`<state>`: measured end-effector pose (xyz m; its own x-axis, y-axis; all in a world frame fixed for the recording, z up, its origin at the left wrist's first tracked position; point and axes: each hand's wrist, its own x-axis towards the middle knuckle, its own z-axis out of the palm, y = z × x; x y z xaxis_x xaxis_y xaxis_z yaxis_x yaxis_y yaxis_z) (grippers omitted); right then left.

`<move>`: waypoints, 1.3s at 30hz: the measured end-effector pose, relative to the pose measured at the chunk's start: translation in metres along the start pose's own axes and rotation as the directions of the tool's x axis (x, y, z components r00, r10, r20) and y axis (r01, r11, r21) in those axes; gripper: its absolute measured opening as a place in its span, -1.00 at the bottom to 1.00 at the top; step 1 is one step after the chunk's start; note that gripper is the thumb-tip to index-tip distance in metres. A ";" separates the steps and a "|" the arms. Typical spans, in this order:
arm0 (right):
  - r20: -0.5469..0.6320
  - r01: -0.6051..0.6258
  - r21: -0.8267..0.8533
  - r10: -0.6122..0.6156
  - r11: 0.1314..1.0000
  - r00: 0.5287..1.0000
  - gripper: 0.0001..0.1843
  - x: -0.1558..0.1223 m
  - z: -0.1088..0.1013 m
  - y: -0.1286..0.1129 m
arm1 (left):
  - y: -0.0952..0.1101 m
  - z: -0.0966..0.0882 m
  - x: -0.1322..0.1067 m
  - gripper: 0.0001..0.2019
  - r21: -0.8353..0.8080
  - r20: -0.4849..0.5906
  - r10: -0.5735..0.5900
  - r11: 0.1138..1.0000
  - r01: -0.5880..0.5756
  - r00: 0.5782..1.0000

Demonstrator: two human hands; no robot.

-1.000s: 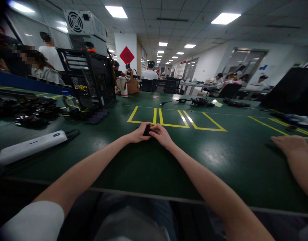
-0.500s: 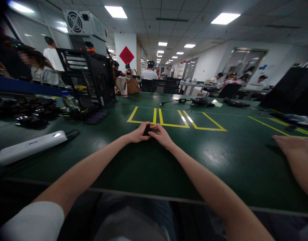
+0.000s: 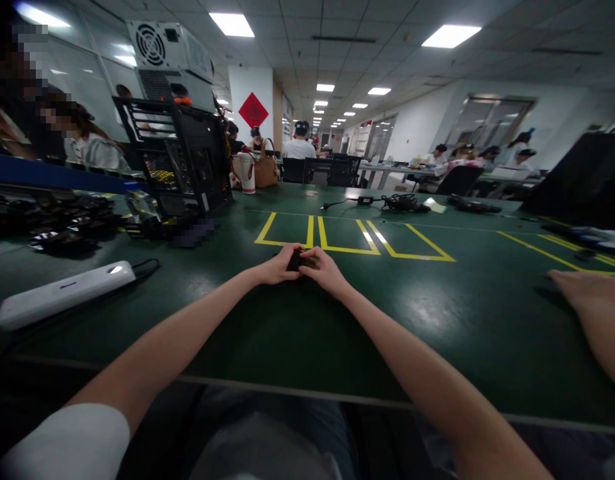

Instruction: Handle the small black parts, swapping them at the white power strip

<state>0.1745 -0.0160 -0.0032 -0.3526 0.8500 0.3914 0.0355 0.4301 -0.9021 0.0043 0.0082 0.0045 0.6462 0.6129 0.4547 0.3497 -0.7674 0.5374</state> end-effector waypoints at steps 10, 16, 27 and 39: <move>-0.013 0.046 -0.095 -0.048 0.994 0.999 -0.63 -0.001 0.003 -0.006 | -0.002 0.001 0.002 -0.39 -0.027 0.019 -0.001 1.000 0.001 1.000; -0.014 0.001 -0.122 -0.003 0.993 1.000 -0.61 -0.002 0.001 -0.002 | 0.000 -0.001 0.001 -0.42 -0.029 0.034 -0.037 0.999 0.038 0.999; -0.046 -0.018 -0.622 -0.013 0.783 0.999 -0.50 -0.005 -0.008 0.010 | -0.003 -0.001 0.001 -0.47 -0.061 0.035 -0.305 0.950 0.307 0.952; -0.029 -0.065 -0.780 0.067 0.623 0.997 -0.64 -0.004 -0.007 0.001 | -0.008 0.011 0.007 -0.36 0.004 -0.082 -0.306 0.951 0.308 0.948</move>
<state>0.1825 -0.0171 -0.0044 -0.3219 0.8853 0.3355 0.7740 0.4502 -0.4453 0.0134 0.0164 -0.0042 0.4502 0.8318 0.3246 0.5345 -0.5423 0.6483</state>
